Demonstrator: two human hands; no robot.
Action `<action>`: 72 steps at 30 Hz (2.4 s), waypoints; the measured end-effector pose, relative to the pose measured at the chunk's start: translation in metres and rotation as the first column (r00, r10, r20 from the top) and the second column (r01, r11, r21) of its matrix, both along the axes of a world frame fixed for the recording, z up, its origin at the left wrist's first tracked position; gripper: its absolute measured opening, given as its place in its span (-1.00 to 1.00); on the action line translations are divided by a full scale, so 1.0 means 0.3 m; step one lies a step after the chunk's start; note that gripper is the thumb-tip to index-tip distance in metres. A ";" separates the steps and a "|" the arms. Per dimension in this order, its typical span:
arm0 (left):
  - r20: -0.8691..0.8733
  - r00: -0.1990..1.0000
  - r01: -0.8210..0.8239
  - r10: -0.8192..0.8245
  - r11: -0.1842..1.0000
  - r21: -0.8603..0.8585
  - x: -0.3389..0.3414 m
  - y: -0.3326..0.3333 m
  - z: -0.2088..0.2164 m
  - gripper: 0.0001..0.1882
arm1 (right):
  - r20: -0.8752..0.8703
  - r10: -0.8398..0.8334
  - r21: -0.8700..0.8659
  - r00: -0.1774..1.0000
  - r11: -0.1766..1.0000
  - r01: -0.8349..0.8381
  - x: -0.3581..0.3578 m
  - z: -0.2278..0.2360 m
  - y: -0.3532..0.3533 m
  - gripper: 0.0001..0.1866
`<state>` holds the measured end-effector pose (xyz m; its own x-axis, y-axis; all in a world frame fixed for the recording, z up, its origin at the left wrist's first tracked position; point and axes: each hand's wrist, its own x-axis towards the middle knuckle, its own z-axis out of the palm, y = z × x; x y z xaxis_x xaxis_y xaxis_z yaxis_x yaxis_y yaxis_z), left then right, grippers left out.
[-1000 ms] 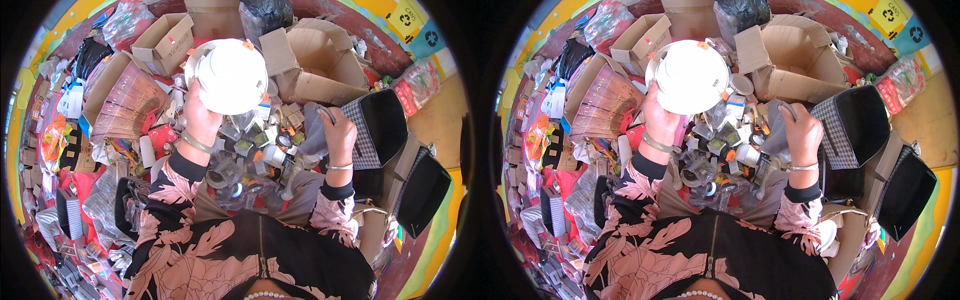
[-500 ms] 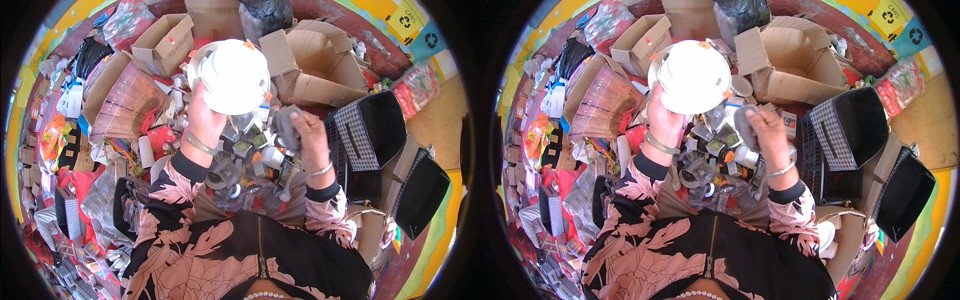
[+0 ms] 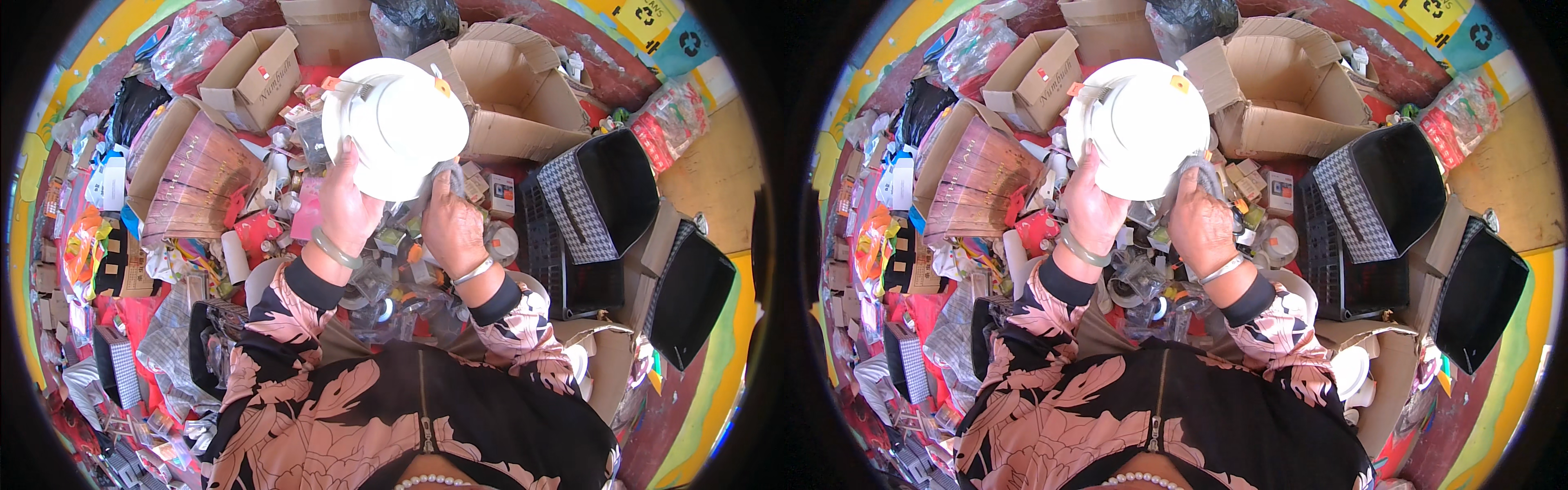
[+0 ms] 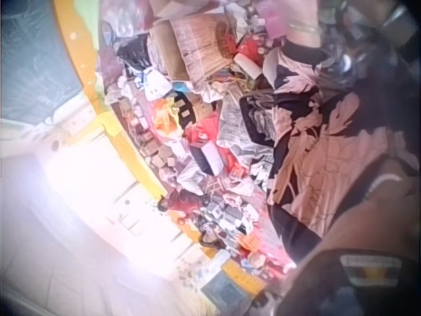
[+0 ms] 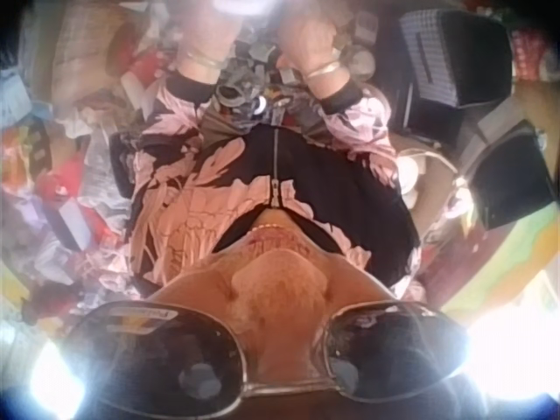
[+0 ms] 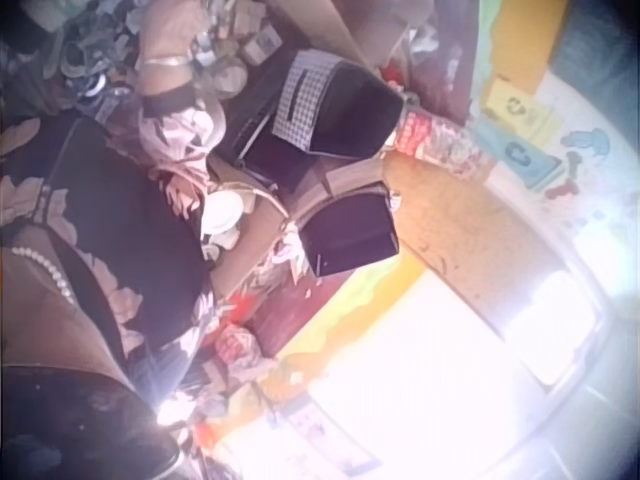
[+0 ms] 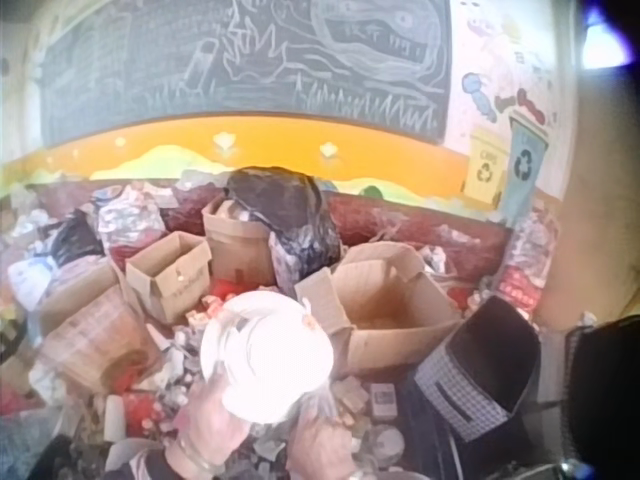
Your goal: The person wipes a white ceiling light fixture with a gray cloth, cleaning the exterior and interior surfaces. They then place the fixture into a cardboard box and pick up another similar fixture to continue wiping it.
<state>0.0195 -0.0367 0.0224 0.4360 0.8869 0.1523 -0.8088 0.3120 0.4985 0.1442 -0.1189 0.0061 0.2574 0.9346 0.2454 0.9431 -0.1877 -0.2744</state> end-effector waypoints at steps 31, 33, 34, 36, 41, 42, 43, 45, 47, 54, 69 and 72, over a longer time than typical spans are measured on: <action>0.082 0.995 -0.061 0.065 0.997 -0.049 -0.066 0.088 -0.015 -0.48 | -0.691 0.544 0.510 -0.475 0.833 0.212 0.379 0.022 -0.067 -0.61; 0.094 0.996 -0.008 0.008 1.000 0.001 -0.072 0.078 -0.013 -0.48 | -0.685 0.547 0.529 -0.482 0.828 0.187 0.359 0.012 -0.055 -0.64; 0.099 0.995 0.018 -0.021 0.999 0.026 -0.074 0.074 -0.012 -0.48 | -0.682 0.548 0.538 -0.485 0.824 0.175 0.347 0.002 -0.044 -0.66; 0.076 0.996 0.041 -0.047 0.996 0.083 -0.071 0.063 -0.013 -0.47 | -0.630 0.521 0.499 -0.576 0.840 0.214 0.313 -0.017 -0.028 -0.65; 0.032 0.996 0.082 -0.089 0.982 0.169 -0.065 0.044 -0.011 -0.46 | -0.677 0.333 0.348 -0.657 0.931 0.112 0.240 -0.003 0.010 -0.55; 0.035 0.995 0.088 -0.095 0.981 0.170 -0.064 0.042 -0.009 -0.46 | -0.695 0.291 0.312 -0.658 0.946 0.089 0.235 -0.007 0.013 -0.56; 0.039 0.994 0.094 -0.102 0.981 0.172 -0.063 0.043 -0.006 -0.46 | -0.753 0.218 0.266 -0.621 0.964 0.015 0.233 0.000 0.004 -0.57; 0.041 0.989 0.136 -0.145 0.975 0.173 -0.069 0.047 -0.009 -0.46 | -0.785 0.172 0.222 -0.596 0.975 -0.012 0.239 -0.047 -0.004 -0.59; 0.040 0.986 0.154 -0.161 0.977 0.145 -0.070 0.047 -0.016 -0.46 | -0.759 0.171 0.197 -0.628 0.980 0.028 0.224 -0.031 -0.016 -0.59; -0.058 0.976 0.211 -0.208 0.977 0.036 -0.087 0.061 -0.016 -0.50 | -0.895 0.145 0.163 -0.421 0.987 -0.006 0.238 -0.032 -0.035 -0.64; -0.433 0.798 0.388 -0.418 0.907 -0.162 -0.076 0.041 -0.063 -0.58 | -0.936 0.247 0.198 -0.250 0.958 0.207 0.327 -0.008 -0.023 -0.85; -0.198 0.930 0.294 -0.308 0.951 -0.098 -0.033 0.032 -0.034 -0.56 | -0.900 0.329 0.210 -0.284 0.902 0.378 0.294 0.000 -0.010 -0.85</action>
<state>0.0097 -0.0270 0.0121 0.6998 0.7139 -0.0246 -0.5517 0.5621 0.6162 0.2324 -0.1219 0.0060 0.4962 0.8586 -0.1287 -0.5810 0.2182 -0.7841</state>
